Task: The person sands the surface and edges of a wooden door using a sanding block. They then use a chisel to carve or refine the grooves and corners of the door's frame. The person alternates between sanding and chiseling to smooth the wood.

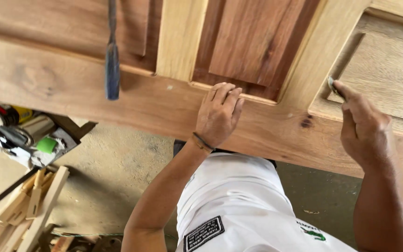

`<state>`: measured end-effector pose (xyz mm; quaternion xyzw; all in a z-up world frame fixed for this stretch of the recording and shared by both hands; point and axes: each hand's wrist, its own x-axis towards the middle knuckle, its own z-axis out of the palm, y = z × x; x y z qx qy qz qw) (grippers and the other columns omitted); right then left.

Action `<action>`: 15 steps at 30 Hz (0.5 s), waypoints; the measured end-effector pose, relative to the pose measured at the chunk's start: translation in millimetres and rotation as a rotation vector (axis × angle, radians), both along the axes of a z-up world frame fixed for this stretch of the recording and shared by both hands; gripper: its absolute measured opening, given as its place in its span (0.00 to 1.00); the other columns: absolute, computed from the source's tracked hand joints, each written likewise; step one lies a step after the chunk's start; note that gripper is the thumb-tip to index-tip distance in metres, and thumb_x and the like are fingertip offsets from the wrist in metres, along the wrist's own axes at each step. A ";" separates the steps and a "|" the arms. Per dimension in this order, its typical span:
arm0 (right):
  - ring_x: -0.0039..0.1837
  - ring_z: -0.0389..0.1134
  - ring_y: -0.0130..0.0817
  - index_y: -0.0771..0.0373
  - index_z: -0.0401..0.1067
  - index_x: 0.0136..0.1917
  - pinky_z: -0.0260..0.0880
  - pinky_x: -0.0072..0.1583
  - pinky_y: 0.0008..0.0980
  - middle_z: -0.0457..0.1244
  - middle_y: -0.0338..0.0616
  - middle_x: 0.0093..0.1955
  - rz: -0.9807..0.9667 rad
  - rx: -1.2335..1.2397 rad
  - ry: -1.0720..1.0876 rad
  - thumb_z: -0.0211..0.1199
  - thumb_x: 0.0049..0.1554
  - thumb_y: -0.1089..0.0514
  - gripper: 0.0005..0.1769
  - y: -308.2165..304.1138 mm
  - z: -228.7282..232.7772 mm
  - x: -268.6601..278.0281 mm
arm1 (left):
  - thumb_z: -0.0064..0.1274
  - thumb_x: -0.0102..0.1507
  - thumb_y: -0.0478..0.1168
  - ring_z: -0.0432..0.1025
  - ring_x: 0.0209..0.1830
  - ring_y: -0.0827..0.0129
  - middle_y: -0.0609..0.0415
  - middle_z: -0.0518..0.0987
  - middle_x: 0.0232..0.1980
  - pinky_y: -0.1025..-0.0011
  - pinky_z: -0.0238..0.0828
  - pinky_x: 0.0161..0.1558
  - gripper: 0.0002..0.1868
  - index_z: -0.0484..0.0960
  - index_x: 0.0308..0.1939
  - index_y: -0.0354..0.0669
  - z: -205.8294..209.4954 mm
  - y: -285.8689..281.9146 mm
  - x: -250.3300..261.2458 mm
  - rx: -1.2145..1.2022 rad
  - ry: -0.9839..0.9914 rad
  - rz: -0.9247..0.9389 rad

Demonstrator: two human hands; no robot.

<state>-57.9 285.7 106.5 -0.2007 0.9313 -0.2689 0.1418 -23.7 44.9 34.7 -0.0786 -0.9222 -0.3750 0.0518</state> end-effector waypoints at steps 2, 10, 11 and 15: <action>0.43 0.63 0.42 0.76 0.59 0.62 0.65 0.41 0.33 0.61 0.57 0.43 -0.084 0.033 -0.037 0.43 0.58 0.75 0.19 4.9 -2.6 8.2 | 0.39 0.59 0.40 0.62 0.43 0.57 0.49 0.68 0.40 0.62 0.60 0.44 0.12 0.73 0.39 0.34 -3.5 3.7 -2.3 -0.099 0.045 -0.044; 0.37 0.56 0.28 0.69 0.61 0.61 0.59 0.43 0.23 0.60 0.44 0.45 -0.300 -0.009 -0.114 0.44 0.57 0.76 0.20 20.4 -25.4 33.8 | 0.26 0.60 0.57 0.49 0.58 0.59 0.50 0.54 0.58 0.58 0.44 0.56 0.27 0.59 0.56 0.45 -45.3 53.2 -7.4 -0.374 -0.097 -0.254; 0.41 0.58 0.29 0.68 0.61 0.61 0.59 0.48 0.23 0.61 0.45 0.51 -0.345 -0.030 -0.138 0.43 0.57 0.75 0.19 17.6 -22.8 35.0 | 0.15 0.60 0.62 0.39 0.65 0.56 0.47 0.45 0.65 0.55 0.31 0.63 0.35 0.48 0.62 0.41 -45.5 59.2 -6.2 -0.490 -0.206 -0.358; 0.39 0.56 0.29 0.66 0.62 0.61 0.56 0.47 0.24 0.59 0.41 0.43 -0.388 0.004 -0.172 0.44 0.58 0.74 0.19 22.7 -19.0 40.3 | 0.26 0.60 0.54 0.57 0.57 0.58 0.47 0.74 0.45 0.48 0.39 0.59 0.28 0.76 0.36 0.34 -29.2 58.5 -17.6 -0.084 -0.149 -0.365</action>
